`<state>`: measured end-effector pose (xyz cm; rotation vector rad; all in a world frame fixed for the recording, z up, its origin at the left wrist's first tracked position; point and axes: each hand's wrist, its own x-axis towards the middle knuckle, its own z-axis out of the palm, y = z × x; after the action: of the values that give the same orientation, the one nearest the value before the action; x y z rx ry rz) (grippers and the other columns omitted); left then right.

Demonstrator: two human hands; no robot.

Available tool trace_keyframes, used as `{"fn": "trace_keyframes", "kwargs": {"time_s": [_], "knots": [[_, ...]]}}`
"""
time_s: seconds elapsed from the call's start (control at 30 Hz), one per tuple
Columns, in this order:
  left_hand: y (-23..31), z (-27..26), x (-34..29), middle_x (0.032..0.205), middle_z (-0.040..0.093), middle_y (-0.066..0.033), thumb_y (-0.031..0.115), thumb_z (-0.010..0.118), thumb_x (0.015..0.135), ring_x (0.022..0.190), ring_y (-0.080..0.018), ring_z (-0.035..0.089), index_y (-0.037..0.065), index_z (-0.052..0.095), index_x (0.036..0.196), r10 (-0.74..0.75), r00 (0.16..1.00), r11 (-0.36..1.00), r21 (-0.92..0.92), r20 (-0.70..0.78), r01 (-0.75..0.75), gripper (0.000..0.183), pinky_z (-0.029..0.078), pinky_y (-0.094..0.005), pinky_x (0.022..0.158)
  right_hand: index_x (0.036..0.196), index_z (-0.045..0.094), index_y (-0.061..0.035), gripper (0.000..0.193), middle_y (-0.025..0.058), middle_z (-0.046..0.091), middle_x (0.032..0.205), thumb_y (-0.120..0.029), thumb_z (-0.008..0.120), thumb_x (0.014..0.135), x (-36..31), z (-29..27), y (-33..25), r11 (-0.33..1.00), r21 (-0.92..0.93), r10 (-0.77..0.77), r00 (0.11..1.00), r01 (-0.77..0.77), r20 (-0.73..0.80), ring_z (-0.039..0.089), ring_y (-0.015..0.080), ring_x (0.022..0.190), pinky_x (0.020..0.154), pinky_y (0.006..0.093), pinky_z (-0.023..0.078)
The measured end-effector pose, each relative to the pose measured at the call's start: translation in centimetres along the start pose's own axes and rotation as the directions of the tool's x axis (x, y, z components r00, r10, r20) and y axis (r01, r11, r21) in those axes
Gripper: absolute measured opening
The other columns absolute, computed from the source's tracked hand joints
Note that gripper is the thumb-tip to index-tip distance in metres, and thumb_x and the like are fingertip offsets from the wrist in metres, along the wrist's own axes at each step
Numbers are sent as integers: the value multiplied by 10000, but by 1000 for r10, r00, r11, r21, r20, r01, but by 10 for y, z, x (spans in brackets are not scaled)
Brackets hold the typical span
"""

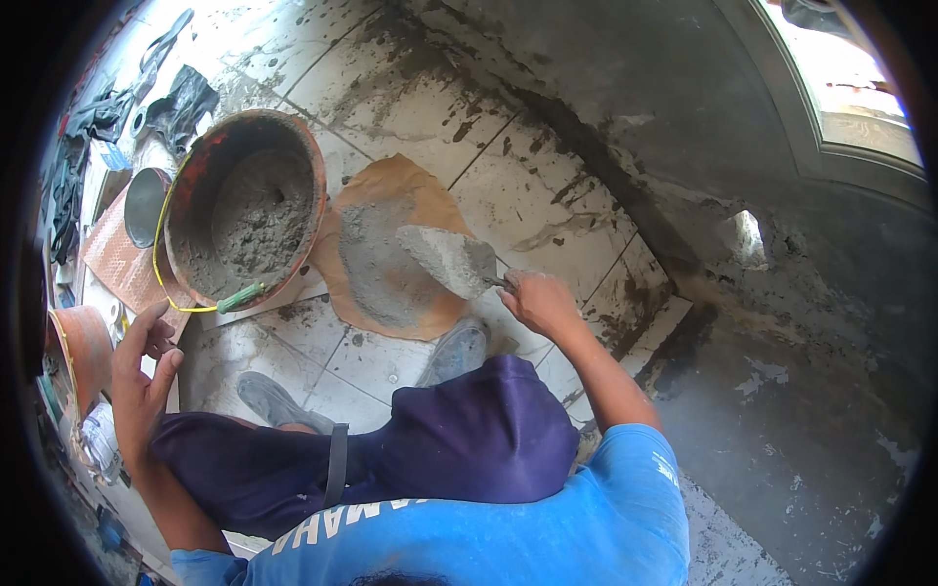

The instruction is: The person scoops cement from a bucket and a paper sheet using a trowel, then applies it to a wall section near the floor. They repeatedly transfer cement from the bucket to the paper and then to the wall, smoothing the surface.

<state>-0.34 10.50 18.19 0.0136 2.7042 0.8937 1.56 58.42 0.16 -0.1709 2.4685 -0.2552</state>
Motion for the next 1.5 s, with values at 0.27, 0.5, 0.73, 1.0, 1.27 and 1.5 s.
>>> {"fn": "trace_keyframes", "kwargs": {"time_s": [0.27,0.5,0.73,1.0,1.27,1.5], "knots": [[7,5,1,891,539,-34,165,671,820,809,-125,497,7,524,1275,-112,994,992,50,7,112,503,415,-267,765,903,627,-32,301,86,626,716,-330,629,862,13,-62,42,689,687,-226,832,-231,506,625,203,686,623,351,497],[15,20,6,906,551,-37,78,660,801,773,-120,485,18,537,1266,-110,994,994,11,-15,110,484,422,-254,724,861,633,3,313,110,607,679,-310,628,852,39,-123,166,888,414,229,973,-199,-24,548,172,571,562,354,442],[24,17,12,912,577,-53,72,641,800,824,-131,510,21,534,1284,-71,997,996,61,18,70,498,427,-273,774,965,562,5,314,246,633,798,-288,564,854,1,-44,84,998,47,43,999,-42,-2,602,424,825,727,515,453],[22,19,13,875,621,-109,138,718,785,755,-189,577,-6,594,1118,-37,984,999,-18,176,41,384,471,-294,716,935,531,-36,188,167,659,859,-200,522,843,78,36,-30,993,-113,-4,985,-16,-173,647,343,801,691,461,500],[-13,185,-4,964,661,-161,279,638,878,926,-235,626,-21,632,1033,-317,745,758,-316,587,571,338,481,-340,815,958,542,-79,184,95,651,809,-217,552,836,101,50,-44,931,-318,-287,900,180,-329,649,282,807,697,407,493],[-101,350,46,980,673,-169,291,691,828,902,-214,644,-12,623,1013,-676,698,729,-351,-237,587,360,479,-308,771,998,545,-93,243,76,658,849,-245,607,818,92,44,-60,941,-292,-269,900,170,-343,648,258,833,708,405,485]]}}
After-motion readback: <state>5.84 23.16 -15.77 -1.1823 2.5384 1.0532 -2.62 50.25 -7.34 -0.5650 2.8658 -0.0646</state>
